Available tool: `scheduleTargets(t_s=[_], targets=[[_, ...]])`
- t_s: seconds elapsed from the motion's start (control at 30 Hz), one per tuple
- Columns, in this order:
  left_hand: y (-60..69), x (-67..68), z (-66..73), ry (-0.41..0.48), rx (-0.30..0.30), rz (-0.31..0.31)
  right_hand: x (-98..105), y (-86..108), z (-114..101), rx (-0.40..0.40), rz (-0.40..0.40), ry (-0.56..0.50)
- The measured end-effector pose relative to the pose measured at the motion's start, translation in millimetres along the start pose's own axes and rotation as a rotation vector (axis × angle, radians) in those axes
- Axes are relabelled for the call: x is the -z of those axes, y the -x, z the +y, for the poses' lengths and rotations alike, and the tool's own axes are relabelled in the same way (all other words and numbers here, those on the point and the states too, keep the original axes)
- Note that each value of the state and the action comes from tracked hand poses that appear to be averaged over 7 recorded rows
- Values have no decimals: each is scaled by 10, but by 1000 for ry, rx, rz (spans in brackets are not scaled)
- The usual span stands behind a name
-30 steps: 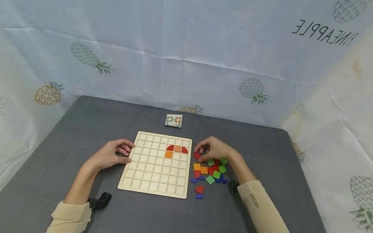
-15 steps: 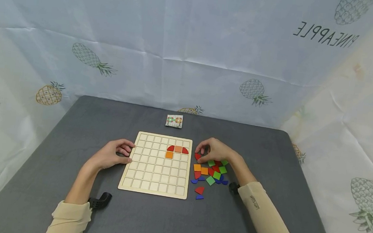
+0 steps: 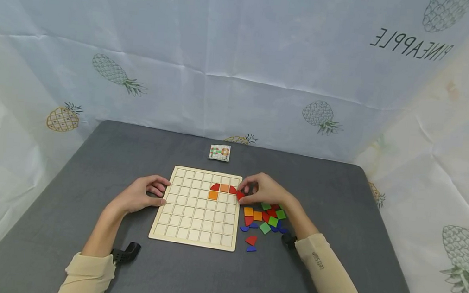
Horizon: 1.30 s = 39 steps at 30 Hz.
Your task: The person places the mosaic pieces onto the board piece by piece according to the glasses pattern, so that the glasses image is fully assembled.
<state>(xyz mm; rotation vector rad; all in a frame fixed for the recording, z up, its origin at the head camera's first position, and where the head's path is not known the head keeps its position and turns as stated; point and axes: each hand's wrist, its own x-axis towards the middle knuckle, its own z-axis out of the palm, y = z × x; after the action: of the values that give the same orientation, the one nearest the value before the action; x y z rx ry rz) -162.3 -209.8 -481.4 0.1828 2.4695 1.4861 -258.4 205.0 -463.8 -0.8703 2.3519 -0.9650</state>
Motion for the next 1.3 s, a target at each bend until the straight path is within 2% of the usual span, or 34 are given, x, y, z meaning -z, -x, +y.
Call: scheduleTargets(t_s=[0.1, 0.23, 0.43, 0.8, 1.07, 1.3], targets=[[-4, 0, 9, 1, 0, -4, -67, -43, -93, 9, -7, -17], [-13, 0, 29, 0, 5, -7, -151, -110, -192, 60, -32, -36], [-22, 4, 41, -8, 4, -7, -269, -223, -374, 126, -91, -13], [-14, 15, 33, -7, 11, -4, -403, -400, -519, 139, -128, 99], [-13, 21, 39, -3, 15, -6, -416, -434, -579, 122, -154, 99], [-8, 25, 50, -2, 27, -9, -414, -439, -633, 152, -170, 118]])
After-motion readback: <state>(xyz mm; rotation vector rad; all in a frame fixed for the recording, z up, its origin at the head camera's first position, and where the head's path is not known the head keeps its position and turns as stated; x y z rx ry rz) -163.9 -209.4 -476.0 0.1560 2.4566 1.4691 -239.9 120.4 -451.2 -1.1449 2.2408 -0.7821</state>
